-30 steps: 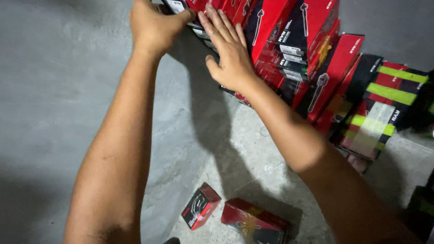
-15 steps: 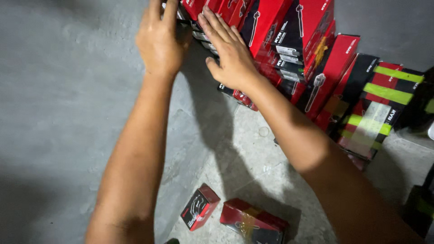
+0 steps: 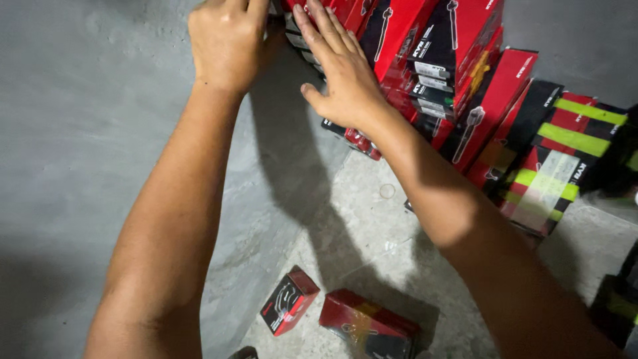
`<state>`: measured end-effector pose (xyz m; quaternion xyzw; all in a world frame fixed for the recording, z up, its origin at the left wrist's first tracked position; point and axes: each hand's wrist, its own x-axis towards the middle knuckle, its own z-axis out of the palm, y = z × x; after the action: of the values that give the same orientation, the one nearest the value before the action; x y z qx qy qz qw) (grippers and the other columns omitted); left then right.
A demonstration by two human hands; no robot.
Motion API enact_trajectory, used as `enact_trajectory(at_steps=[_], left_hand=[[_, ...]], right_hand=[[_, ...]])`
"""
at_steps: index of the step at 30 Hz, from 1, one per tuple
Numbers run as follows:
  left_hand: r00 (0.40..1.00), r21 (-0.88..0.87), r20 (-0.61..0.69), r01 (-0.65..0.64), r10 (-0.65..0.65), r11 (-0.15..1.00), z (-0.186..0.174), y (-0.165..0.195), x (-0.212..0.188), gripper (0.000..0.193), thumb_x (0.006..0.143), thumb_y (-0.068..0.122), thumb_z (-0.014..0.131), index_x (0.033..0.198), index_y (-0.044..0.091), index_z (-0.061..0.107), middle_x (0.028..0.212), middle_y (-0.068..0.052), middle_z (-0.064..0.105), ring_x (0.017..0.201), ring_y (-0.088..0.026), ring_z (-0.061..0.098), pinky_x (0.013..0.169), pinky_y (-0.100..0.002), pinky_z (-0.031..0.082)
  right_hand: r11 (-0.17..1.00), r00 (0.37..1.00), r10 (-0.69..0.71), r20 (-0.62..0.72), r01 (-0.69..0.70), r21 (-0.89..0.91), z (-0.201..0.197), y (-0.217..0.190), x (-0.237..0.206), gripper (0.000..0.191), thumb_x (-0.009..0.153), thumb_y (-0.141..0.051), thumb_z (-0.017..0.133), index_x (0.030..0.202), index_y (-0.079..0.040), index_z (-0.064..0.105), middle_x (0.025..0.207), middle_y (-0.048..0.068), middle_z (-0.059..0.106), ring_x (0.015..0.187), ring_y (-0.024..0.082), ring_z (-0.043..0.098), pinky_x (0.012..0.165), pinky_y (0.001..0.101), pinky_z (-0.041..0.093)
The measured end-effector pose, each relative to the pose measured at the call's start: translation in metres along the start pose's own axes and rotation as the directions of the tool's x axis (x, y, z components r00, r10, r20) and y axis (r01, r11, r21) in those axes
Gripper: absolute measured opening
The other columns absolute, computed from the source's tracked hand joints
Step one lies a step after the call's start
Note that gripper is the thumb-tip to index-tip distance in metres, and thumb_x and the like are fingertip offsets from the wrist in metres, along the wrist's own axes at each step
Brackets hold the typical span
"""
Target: The person organizes red and black boxes on the floor, picking them up, inspecting them, and stacking them into neat piles. The person also handles plastic containers and bottles nearby, moving them aside to clear space.
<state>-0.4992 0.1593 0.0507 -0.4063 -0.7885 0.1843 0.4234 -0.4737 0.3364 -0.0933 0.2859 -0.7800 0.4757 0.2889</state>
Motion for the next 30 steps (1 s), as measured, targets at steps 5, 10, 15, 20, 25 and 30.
enact_trajectory(at_steps=[5, 10, 15, 20, 25, 30], left_hand=[[0.999, 0.023, -0.006, 0.033, -0.033, 0.999, 0.01, -0.002, -0.001, 0.039, 0.072, 0.02, 0.078, 0.109, 0.012, 0.066, 0.099, -0.006, 0.067, 0.076, -0.026, 0.066, 0.06, -0.039, 0.052], [0.981, 0.156, 0.126, 0.127, -0.148, 0.98, 0.005, 0.0, 0.013, 0.02, 0.088, 0.017, 0.063, 0.107, 0.011, 0.063, 0.091, -0.011, 0.065, 0.081, -0.029, 0.067, 0.062, -0.043, 0.053], [0.986, -0.07, 0.001, 0.166, -0.167, 0.984, -0.025, -0.01, 0.034, 0.025, 0.08, 0.012, 0.064, 0.105, 0.008, 0.065, 0.095, -0.008, 0.065, 0.08, -0.028, 0.068, 0.066, -0.04, 0.057], [0.974, -0.004, 0.098, 0.207, -0.206, 0.978, -0.052, -0.017, 0.048, 0.017, 0.079, 0.015, 0.066, 0.096, 0.013, 0.063, 0.092, -0.006, 0.065, 0.075, -0.026, 0.069, 0.063, -0.04, 0.058], [0.848, -0.26, 0.016, 0.515, -0.529, 0.817, -0.085, -0.001, 0.034, 0.039, 0.074, 0.011, 0.074, 0.112, 0.008, 0.065, 0.11, -0.012, 0.065, 0.091, -0.032, 0.068, 0.073, -0.044, 0.057], [0.46, -0.489, -0.092, 0.752, -0.883, 0.442, -0.112, 0.021, 0.037, 0.064, 0.063, 0.01, 0.084, 0.125, 0.008, 0.07, 0.131, -0.025, 0.058, 0.107, -0.042, 0.063, 0.086, -0.046, 0.055]], right_hand=[[0.998, 0.999, -0.047, -0.025, 0.048, 0.048, 0.002, 0.013, 0.001, 0.111, 0.082, -0.022, 0.087, 0.169, -0.017, 0.018, 0.174, 0.018, 0.014, 0.16, 0.042, 0.023, 0.131, 0.0501, 0.026], [0.995, 0.996, -0.083, -0.025, 0.085, 0.057, -0.018, -0.011, 0.023, 0.116, 0.073, -0.02, 0.086, 0.165, -0.013, 0.017, 0.171, 0.022, 0.015, 0.157, 0.043, 0.022, 0.127, 0.0494, 0.026], [0.999, 0.993, 0.027, 0.115, -0.032, 0.041, -0.05, -0.058, 0.045, 0.114, 0.067, -0.016, 0.081, 0.163, -0.012, 0.019, 0.171, 0.02, 0.018, 0.152, 0.041, 0.031, 0.122, 0.0436, 0.031], [0.992, 0.975, 0.081, 0.209, -0.098, 0.075, -0.056, -0.057, 0.058, 0.097, 0.077, -0.011, 0.076, 0.161, -0.011, 0.029, 0.169, 0.019, 0.025, 0.153, 0.036, 0.034, 0.121, 0.0422, 0.032], [0.542, 0.871, 0.473, 0.131, -0.405, 0.736, -0.033, -0.065, 0.1, 0.066, 0.086, -0.013, 0.062, 0.15, -0.008, 0.046, 0.144, 0.013, 0.06, 0.125, 0.028, 0.061, 0.098, 0.0386, 0.05], [0.162, 0.705, 0.642, 0.301, -0.509, 0.846, -0.032, -0.094, 0.134, 0.022, 0.096, -0.023, 0.065, 0.113, -0.009, 0.063, 0.104, 0.007, 0.061, 0.09, 0.019, 0.06, 0.082, 0.031, 0.05]])
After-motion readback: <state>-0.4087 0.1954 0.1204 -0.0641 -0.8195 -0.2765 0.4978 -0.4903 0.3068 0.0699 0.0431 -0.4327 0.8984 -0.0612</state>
